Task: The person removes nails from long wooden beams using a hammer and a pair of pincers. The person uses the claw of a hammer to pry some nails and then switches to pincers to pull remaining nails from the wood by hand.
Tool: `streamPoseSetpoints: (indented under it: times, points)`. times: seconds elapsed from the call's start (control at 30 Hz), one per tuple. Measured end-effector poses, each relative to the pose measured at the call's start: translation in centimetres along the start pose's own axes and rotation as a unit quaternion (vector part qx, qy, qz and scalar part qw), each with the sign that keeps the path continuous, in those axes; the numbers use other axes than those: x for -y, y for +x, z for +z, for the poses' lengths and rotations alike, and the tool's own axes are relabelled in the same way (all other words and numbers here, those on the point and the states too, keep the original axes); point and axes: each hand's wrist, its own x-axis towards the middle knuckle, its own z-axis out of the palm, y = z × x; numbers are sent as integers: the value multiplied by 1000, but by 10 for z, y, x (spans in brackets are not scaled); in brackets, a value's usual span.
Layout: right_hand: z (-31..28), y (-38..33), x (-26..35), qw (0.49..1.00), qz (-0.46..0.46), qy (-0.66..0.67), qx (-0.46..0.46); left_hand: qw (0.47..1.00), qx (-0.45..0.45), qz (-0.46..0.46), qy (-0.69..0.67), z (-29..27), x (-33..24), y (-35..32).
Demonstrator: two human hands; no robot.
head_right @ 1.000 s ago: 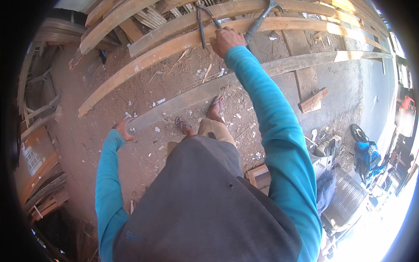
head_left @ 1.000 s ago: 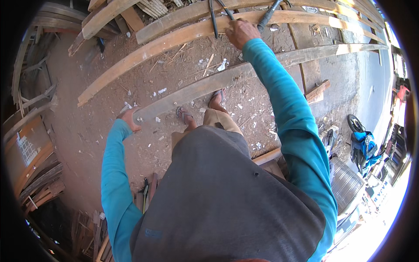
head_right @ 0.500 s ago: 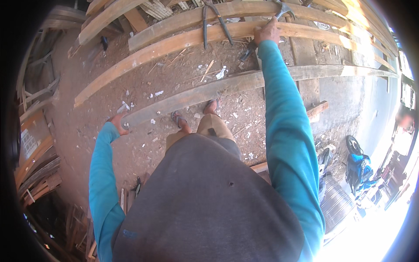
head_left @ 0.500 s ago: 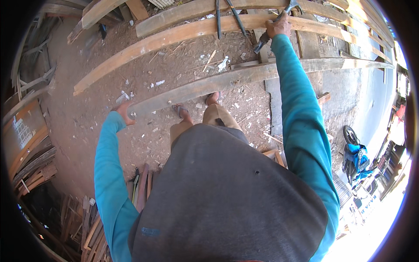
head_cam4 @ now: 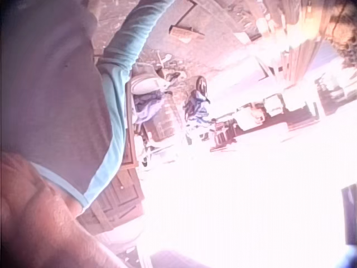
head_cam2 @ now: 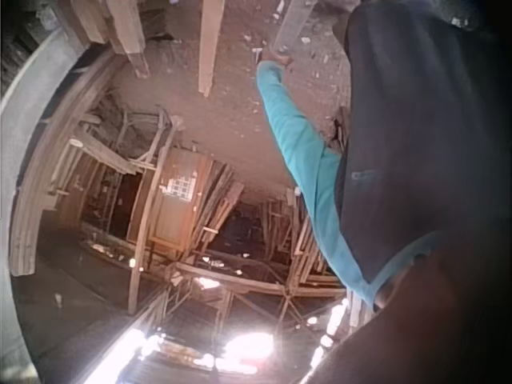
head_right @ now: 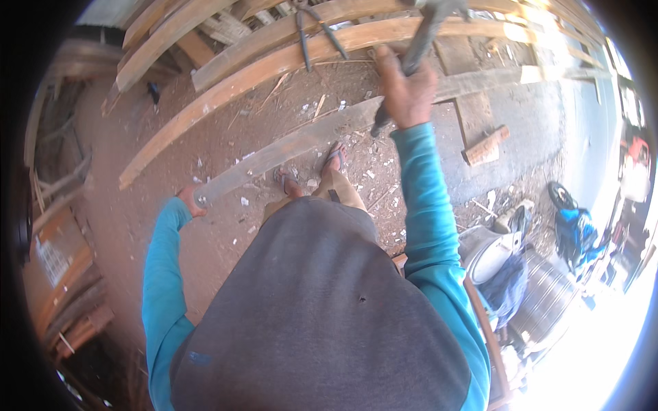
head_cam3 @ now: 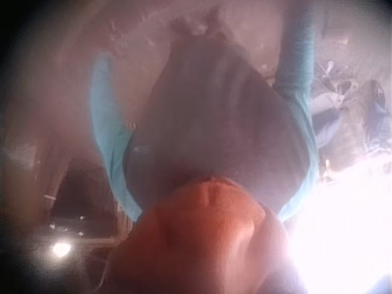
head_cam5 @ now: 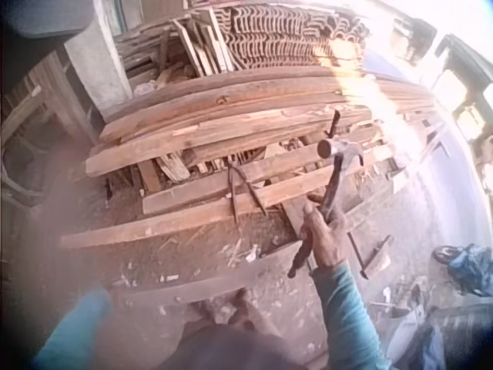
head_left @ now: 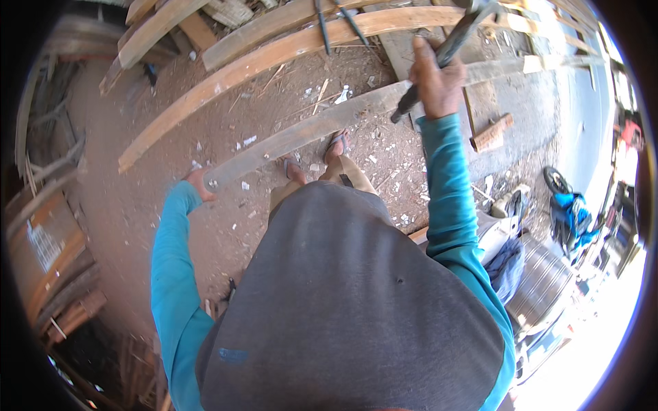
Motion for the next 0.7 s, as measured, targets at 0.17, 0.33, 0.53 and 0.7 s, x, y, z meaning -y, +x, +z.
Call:
streamPoseSetpoints:
  times: [0.17,0.33,0.53,0.7]
  points:
    - [47,-96,67,990,-69,-9,126,999,28,4,-15,-10,-2,5]
    - [117,-179,73,950,-227,-35,214,997,17,69,-39,-8,2,6]
    - [123,-218,75,884,-363,-114,272,993,21,96,-62,15,34,29]
    - [119,-218,71,883,-404,-136,199,985,-53,155,50,20,43,33]
